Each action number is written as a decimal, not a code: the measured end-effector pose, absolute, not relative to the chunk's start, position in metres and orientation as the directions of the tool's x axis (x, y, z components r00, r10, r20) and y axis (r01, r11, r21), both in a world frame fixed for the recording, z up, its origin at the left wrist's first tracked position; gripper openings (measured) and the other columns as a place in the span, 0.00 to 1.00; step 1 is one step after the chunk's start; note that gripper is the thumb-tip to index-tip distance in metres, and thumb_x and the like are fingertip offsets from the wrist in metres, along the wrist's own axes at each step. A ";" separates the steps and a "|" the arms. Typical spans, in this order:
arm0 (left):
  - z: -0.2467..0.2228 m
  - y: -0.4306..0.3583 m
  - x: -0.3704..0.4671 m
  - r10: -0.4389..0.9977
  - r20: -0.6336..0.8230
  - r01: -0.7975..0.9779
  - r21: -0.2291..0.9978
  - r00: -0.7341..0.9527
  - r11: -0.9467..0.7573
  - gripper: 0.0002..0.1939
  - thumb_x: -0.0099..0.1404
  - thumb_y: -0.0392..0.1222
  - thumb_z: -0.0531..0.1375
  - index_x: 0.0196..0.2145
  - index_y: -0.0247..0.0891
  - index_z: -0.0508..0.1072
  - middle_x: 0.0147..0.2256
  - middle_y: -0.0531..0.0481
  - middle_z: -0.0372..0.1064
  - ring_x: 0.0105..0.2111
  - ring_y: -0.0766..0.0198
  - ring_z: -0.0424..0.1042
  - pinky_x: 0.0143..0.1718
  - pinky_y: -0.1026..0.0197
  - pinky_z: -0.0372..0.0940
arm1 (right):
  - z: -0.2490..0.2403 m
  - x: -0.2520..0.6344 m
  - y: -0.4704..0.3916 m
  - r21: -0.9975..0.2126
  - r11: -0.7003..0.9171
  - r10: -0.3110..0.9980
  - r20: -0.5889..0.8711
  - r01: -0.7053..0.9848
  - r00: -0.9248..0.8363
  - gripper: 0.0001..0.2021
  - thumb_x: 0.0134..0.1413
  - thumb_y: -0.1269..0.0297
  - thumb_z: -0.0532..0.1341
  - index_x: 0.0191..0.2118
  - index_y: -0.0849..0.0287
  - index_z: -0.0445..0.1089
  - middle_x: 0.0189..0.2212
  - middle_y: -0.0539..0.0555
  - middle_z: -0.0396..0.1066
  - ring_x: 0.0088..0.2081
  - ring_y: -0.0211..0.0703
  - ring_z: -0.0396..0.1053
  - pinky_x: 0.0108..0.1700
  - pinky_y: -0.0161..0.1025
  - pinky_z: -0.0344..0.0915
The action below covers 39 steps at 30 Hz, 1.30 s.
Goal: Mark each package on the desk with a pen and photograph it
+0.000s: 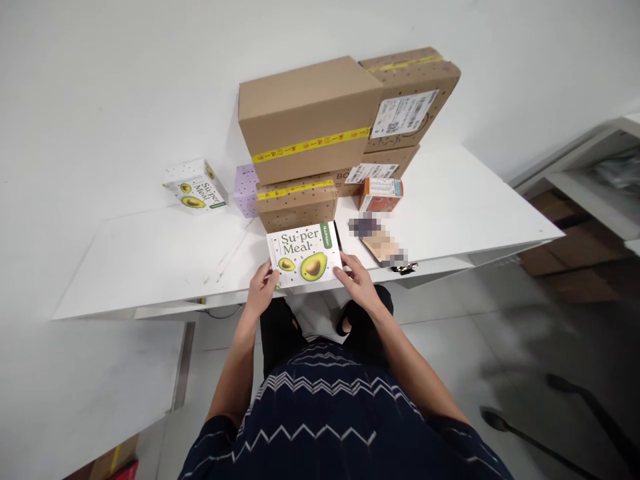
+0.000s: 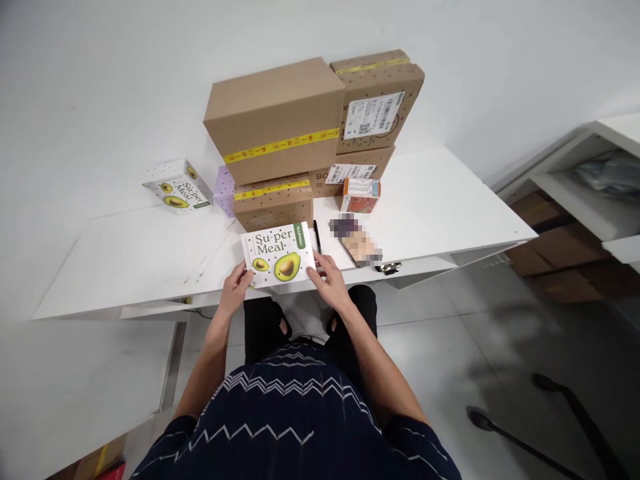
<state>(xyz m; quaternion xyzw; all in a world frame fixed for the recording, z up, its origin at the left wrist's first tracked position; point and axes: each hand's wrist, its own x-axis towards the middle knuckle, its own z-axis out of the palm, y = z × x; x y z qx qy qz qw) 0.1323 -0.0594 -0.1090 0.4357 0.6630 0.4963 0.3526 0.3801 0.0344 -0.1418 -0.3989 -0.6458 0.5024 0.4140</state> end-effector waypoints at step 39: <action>-0.171 -0.036 0.146 0.759 0.218 0.265 0.962 -0.614 -0.062 0.28 0.63 0.54 0.62 0.57 0.37 0.72 0.52 0.41 0.74 0.49 0.54 0.75 0.54 0.51 0.69 | -0.173 0.343 0.052 -0.909 0.286 0.958 0.271 0.303 -0.091 0.21 0.57 0.58 0.57 0.54 0.59 0.68 0.43 0.60 0.76 0.38 0.47 0.73 0.38 0.43 0.72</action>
